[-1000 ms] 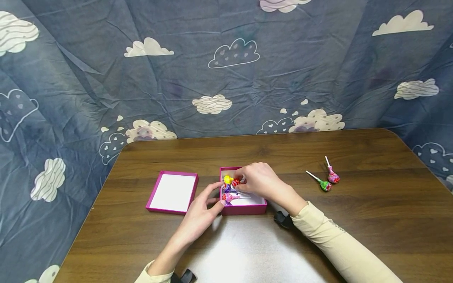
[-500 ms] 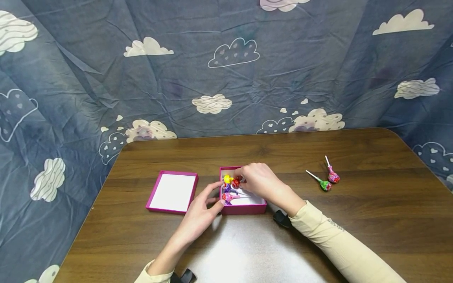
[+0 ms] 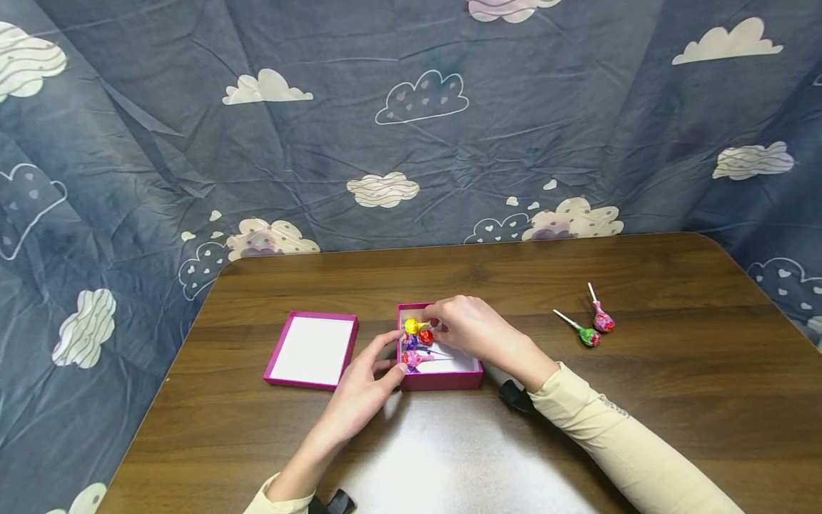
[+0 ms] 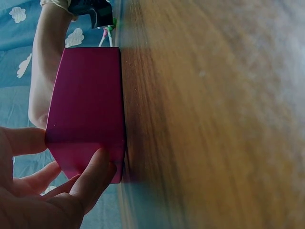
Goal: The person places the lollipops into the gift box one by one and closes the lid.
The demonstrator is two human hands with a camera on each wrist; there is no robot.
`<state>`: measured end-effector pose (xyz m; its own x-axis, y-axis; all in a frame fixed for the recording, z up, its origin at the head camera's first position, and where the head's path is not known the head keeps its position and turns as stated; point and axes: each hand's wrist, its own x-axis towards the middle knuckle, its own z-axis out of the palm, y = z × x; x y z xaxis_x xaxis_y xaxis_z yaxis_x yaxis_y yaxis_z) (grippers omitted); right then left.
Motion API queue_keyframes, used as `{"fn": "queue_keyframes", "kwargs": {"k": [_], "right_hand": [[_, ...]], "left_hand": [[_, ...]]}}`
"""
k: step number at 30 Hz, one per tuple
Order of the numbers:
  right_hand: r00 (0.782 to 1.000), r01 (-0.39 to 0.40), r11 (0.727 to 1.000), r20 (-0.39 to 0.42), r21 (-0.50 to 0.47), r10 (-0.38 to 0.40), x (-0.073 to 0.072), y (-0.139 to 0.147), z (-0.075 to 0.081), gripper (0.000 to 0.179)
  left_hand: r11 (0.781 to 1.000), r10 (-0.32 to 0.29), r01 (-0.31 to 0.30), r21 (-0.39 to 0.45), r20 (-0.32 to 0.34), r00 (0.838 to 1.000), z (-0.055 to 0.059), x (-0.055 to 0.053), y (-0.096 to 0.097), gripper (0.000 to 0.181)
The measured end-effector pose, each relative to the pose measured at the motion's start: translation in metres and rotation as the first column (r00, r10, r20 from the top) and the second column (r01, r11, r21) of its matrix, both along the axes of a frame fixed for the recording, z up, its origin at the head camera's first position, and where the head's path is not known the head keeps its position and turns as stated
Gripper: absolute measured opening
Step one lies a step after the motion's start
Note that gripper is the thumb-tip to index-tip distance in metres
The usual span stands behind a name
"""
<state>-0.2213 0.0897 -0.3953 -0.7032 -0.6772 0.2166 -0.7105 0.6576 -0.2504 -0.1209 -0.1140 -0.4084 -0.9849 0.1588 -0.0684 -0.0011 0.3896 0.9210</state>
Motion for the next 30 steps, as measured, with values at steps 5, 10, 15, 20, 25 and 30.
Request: {"fn": "queue_keyframes", "kwargs": {"k": [5,10,15,20,25,30], "right_hand": [[1.000,0.006,1.000,-0.016,0.015,-0.006,-0.001,-0.002,-0.001,0.016],[1.000,0.016,1.000,0.005,0.008,-0.016,-0.002,-0.002,-0.002,0.016],[0.998,-0.007,0.999,0.068,-0.049,0.010,-0.003,0.002,0.001,0.018],[0.985,-0.030,0.983,0.164,-0.183,0.061,-0.001,0.007,0.006,0.022],[0.966,0.001,0.948,0.245,-0.319,0.082,0.008,0.013,0.011,0.023],[0.942,0.041,0.911,0.319,-0.409,0.101,0.019,0.020,0.022,0.021]], "left_hand": [[1.000,-0.002,0.002,0.001,0.002,1.000,0.000,0.000,-0.001,0.051],[1.000,-0.003,0.003,-0.003,0.001,1.000,0.000,0.000,0.000,0.051],[1.000,-0.004,0.004,-0.009,-0.004,1.000,-0.001,-0.001,0.000,0.051],[1.000,-0.006,0.006,-0.008,-0.004,1.000,-0.001,0.000,0.001,0.051],[1.000,-0.006,0.006,-0.010,0.008,1.000,0.000,0.000,0.001,0.051],[1.000,0.000,0.000,-0.006,0.007,1.000,0.001,0.000,0.001,0.050]]}}
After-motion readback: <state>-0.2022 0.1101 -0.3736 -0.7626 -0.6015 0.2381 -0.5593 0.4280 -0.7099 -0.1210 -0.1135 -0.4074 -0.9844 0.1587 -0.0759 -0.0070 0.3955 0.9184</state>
